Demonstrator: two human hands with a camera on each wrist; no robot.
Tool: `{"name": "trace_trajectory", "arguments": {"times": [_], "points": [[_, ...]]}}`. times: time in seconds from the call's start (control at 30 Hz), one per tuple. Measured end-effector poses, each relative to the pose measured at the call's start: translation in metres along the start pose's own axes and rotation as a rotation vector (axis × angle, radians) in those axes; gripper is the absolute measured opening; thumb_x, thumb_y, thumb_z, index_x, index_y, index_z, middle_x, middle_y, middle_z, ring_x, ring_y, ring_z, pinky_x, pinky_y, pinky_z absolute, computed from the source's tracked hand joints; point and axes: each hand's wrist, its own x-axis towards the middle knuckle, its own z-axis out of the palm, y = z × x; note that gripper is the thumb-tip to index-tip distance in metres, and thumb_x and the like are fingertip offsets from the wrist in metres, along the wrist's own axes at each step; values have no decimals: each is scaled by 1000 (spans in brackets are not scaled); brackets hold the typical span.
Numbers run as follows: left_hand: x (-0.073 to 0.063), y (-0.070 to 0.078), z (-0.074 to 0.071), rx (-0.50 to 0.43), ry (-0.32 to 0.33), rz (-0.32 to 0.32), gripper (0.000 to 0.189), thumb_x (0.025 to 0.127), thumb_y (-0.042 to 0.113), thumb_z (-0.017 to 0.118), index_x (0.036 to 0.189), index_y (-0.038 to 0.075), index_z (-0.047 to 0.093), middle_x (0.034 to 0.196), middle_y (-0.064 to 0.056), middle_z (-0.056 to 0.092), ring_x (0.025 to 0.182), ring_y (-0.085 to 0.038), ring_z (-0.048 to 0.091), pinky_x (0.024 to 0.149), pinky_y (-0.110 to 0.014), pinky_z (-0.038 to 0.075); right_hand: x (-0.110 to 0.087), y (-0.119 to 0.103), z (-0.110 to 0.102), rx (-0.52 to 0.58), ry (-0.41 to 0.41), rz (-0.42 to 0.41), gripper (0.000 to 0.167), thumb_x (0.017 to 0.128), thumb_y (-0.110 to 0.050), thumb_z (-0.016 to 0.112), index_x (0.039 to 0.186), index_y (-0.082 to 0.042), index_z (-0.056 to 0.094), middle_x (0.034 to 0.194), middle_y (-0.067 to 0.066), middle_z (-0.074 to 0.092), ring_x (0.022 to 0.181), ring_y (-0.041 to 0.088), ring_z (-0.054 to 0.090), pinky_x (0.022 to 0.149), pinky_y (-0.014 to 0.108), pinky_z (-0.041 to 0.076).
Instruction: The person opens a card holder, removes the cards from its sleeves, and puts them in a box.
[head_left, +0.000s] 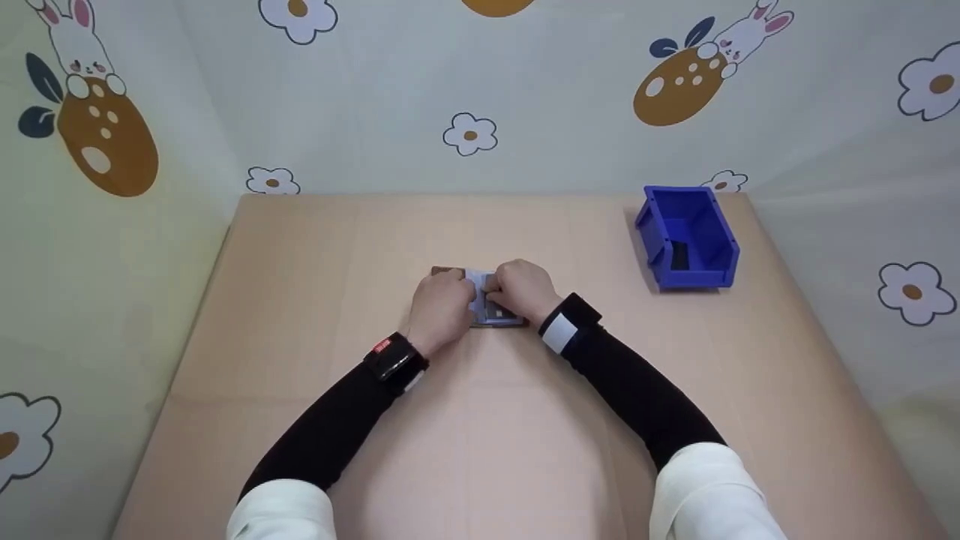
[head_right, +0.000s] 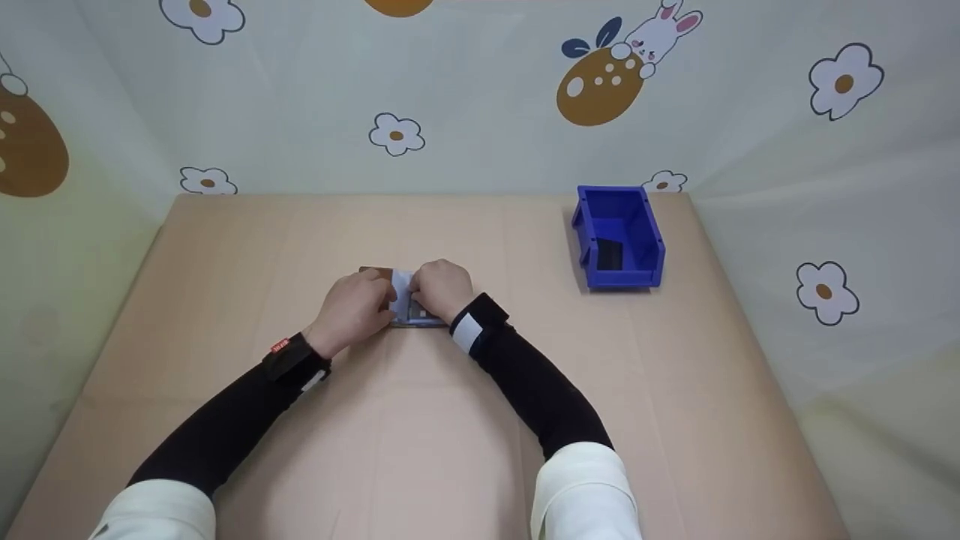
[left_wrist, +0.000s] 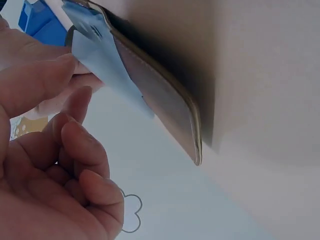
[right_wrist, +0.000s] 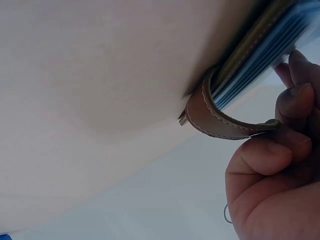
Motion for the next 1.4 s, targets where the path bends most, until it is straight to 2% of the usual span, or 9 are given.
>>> {"name": "trace_trajectory", "arguments": {"times": [0.2, 0.33, 0.63, 0.73, 0.83, 1.03, 1.1, 1.27, 1.4], "points": [[0, 2, 8, 12, 12, 71, 11, 78, 5, 69, 70, 6, 61, 76, -8, 57, 70, -27, 57, 63, -44, 46, -1, 2, 2, -4, 8, -20, 15, 84, -13, 76, 69, -15, 75, 72, -1, 69, 62, 15, 53, 58, 31, 43], [1, 2, 12, 20, 26, 103, 12, 82, 6, 67, 71, 6, 61, 77, -9, 58, 71, -28, 58, 63, -43, 46, -2, 2, 2, -14, 23, -27, 14, 83, -15, 77, 70, -14, 75, 72, 0, 69, 62, 16, 53, 58, 32, 45], [0, -1, 13, -2, 32, 117, 9, 82, 5, 67, 74, 6, 63, 78, -8, 58, 73, -28, 59, 64, -44, 45, -5, 3, 2, -35, 47, -64, 10, 84, -15, 78, 73, -15, 76, 73, 2, 69, 65, 19, 57, 59, 36, 48], [0, -2, 14, -7, 47, 116, 7, 83, 6, 67, 76, 6, 66, 79, -8, 60, 73, -28, 59, 65, -43, 46, -7, 4, 2, -44, 53, -72, 3, 84, -16, 78, 82, -16, 79, 76, 3, 69, 71, 21, 61, 63, 38, 50], [-1, -3, 12, -12, 64, 118, 7, 85, 9, 68, 80, 5, 69, 80, -8, 62, 74, -28, 60, 66, -43, 46, -8, 5, 2, -47, 56, -78, 5, 85, -16, 78, 89, -17, 81, 79, 3, 69, 77, 22, 63, 68, 38, 51], [-3, -2, 7, -9, 67, 79, 5, 82, 12, 72, 82, 6, 71, 83, -6, 61, 77, -26, 60, 71, -42, 46, -8, 5, 1, -40, 83, -54, 9, 86, -15, 76, 93, -17, 81, 84, 4, 72, 79, 22, 65, 71, 38, 52], [-5, -1, 5, 9, 75, 54, 7, 80, 12, 73, 81, 6, 69, 82, -6, 60, 77, -26, 60, 70, -42, 46, -9, 4, 0, -35, 92, -28, 10, 86, -14, 76, 95, -16, 81, 87, 5, 73, 81, 22, 66, 72, 38, 53], [-10, 2, 3, 46, 108, 1, 11, 81, 14, 73, 83, 3, 70, 82, -10, 62, 77, -29, 61, 67, -43, 45, -8, 4, -2, -24, 82, 21, 12, 87, -15, 76, 98, -16, 81, 89, 5, 74, 81, 21, 66, 73, 38, 52], [-13, 2, 3, 34, 138, -56, 14, 82, 14, 72, 86, 1, 71, 81, -11, 63, 77, -29, 61, 66, -43, 44, -9, 4, -2, -15, 70, 9, 11, 87, -14, 75, 96, -15, 81, 87, 5, 73, 79, 20, 66, 72, 38, 52]]}}
